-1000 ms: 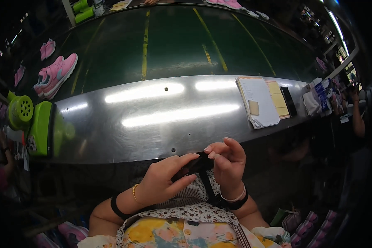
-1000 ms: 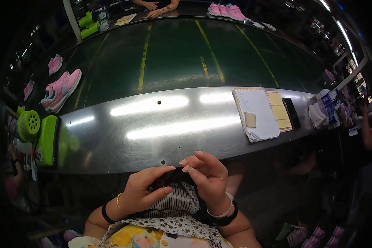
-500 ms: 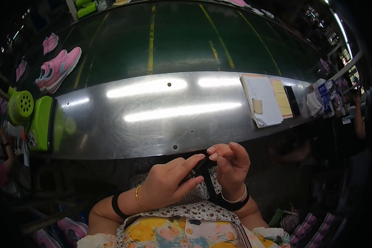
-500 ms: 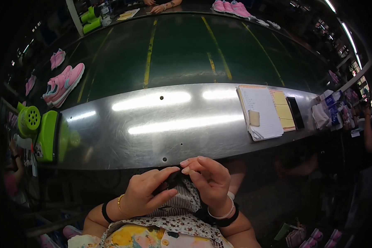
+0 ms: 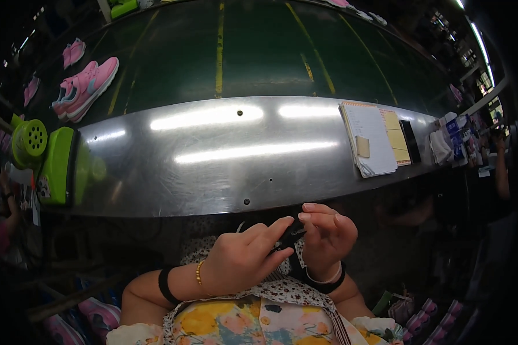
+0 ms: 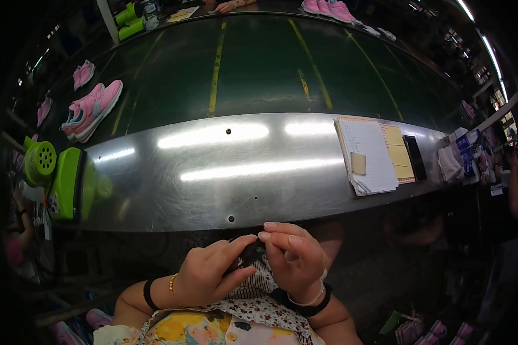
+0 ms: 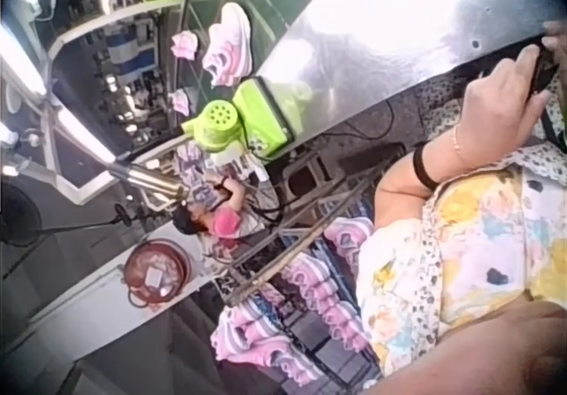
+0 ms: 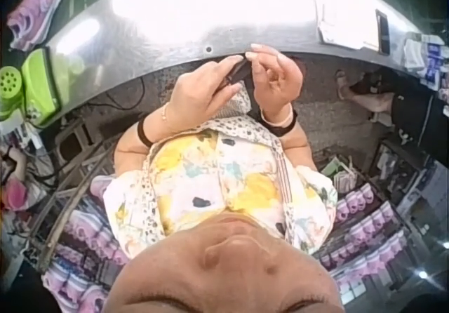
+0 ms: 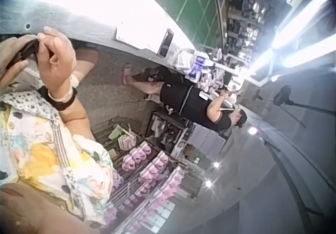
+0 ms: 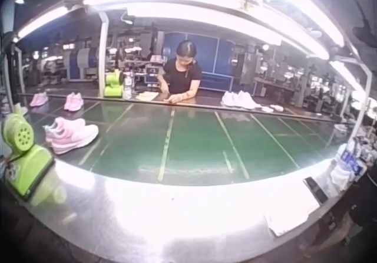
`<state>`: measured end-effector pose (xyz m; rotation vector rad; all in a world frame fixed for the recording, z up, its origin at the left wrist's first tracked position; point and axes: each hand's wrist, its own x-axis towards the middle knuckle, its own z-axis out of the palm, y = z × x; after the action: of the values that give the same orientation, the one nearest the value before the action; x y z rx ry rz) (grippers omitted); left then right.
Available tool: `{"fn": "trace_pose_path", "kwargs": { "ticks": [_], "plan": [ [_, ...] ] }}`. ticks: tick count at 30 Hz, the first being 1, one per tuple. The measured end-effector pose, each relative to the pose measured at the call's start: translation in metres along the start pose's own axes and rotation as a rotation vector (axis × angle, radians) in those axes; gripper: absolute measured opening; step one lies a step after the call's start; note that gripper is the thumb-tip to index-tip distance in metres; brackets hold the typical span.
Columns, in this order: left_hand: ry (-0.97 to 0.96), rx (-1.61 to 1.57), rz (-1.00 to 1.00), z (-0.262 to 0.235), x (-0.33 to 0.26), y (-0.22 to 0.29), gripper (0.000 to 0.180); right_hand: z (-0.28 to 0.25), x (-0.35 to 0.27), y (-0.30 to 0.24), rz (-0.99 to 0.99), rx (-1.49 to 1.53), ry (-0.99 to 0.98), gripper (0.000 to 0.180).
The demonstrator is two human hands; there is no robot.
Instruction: Trimming loose threads and inspecting pink sneakers on a production conveyor belt.
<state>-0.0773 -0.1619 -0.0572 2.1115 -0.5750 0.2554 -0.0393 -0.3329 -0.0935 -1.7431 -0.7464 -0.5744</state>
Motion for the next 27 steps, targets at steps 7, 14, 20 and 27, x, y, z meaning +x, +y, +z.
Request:
{"fn": "trace_pose_path", "kwargs": {
  "ticks": [7,14,20,27],
  "plan": [
    [-0.017,-0.004,-0.015,0.0007,0.0017,0.0034,0.06,-0.0006,0.0031,0.0002,-0.055,-0.071,0.072,0.046],
    [0.01,0.008,-0.003,0.0033,0.0032,0.0037,0.059,-0.0001,0.0048,0.0,-0.092,-0.102,0.08,0.051],
    [0.021,0.011,0.007,0.0063,0.0038,0.0027,0.059,-0.0028,0.0056,0.0002,-0.1,-0.102,0.065,0.05],
    [0.034,0.022,0.002,0.0062,0.0052,0.0041,0.058,-0.0036,0.0075,0.0,-0.113,-0.092,0.059,0.049]
  ]
}}
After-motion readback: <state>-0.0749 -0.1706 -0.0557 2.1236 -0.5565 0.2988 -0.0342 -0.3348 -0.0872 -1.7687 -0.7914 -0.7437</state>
